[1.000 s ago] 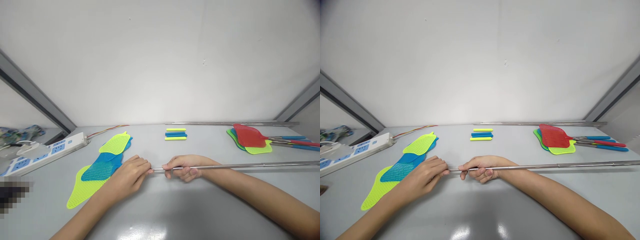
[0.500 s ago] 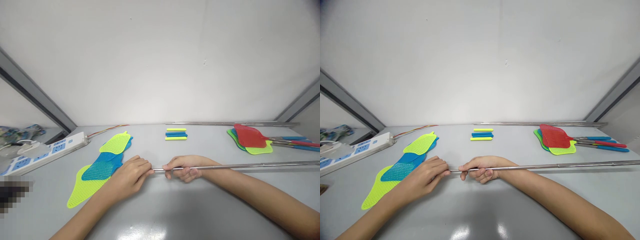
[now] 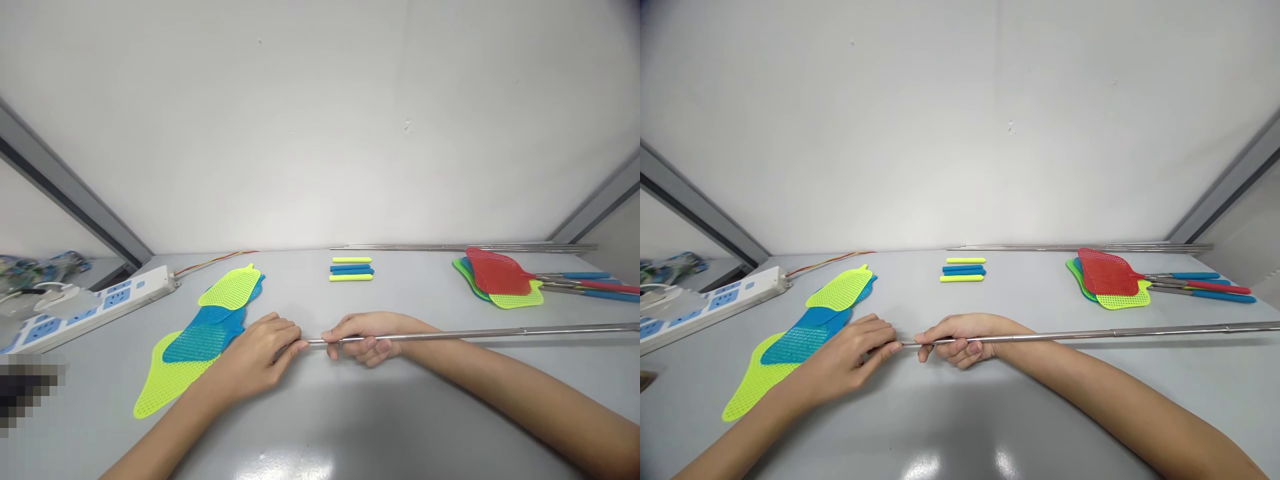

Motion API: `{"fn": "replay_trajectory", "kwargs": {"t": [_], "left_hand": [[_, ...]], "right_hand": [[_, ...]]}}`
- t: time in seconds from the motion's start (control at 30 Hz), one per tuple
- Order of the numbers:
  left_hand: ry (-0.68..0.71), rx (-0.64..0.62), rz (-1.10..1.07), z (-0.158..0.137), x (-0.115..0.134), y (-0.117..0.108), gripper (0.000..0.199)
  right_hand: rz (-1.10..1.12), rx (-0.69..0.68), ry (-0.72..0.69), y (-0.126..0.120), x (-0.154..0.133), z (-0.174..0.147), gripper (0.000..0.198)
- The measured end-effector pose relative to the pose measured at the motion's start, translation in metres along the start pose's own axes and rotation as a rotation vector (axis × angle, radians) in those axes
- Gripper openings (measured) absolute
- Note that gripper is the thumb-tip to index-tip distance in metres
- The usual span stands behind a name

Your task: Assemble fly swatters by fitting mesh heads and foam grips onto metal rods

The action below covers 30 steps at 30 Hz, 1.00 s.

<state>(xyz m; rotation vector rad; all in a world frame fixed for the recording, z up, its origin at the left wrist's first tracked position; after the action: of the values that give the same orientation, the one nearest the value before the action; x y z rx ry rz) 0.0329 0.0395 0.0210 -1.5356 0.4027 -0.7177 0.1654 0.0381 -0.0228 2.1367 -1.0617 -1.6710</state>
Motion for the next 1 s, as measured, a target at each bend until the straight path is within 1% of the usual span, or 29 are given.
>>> {"fn": "replay_trajectory", "kwargs": {"t": [0.17, 0.4, 0.53, 0.73, 1.0], "left_hand": [[-0.004, 0.024, -0.019, 0.0008, 0.001, -0.0018, 0.029], [-0.028, 0.0, -0.02, 0.0018, -0.0004, 0.0001, 0.029], [-0.037, 0.012, -0.024, 0.0016, -0.001, 0.0, 0.03], [-0.004, 0.018, -0.031, 0.0007, 0.0005, -0.0003, 0.029], [-0.034, -0.009, -0.023, 0.0018, -0.0053, 0.0044, 0.029]], "right_hand": [[-0.013, 0.015, -0.006, 0.0002, -0.0011, -0.0001, 0.023], [-0.014, 0.01, -0.018, -0.0014, 0.0001, 0.0007, 0.023], [-0.007, 0.016, -0.018, -0.0011, -0.0002, 0.0006, 0.023], [-0.023, 0.032, -0.017, 0.0004, -0.0016, 0.0001, 0.024], [0.045, 0.009, -0.038, -0.0038, 0.0009, 0.0019, 0.024]]}}
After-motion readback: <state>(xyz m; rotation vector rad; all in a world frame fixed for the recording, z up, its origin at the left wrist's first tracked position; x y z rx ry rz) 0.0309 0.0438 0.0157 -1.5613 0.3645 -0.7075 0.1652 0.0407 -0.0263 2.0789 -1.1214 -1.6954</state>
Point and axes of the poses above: each hand's wrist, its own z-axis towards the middle knuckle, its own y-axis out of the palm, x = y × z, the point moved 5 cm from there along z, towards the middle knuckle, and after that the axes turned 7 degrees about -y, right-handed, at the moved point
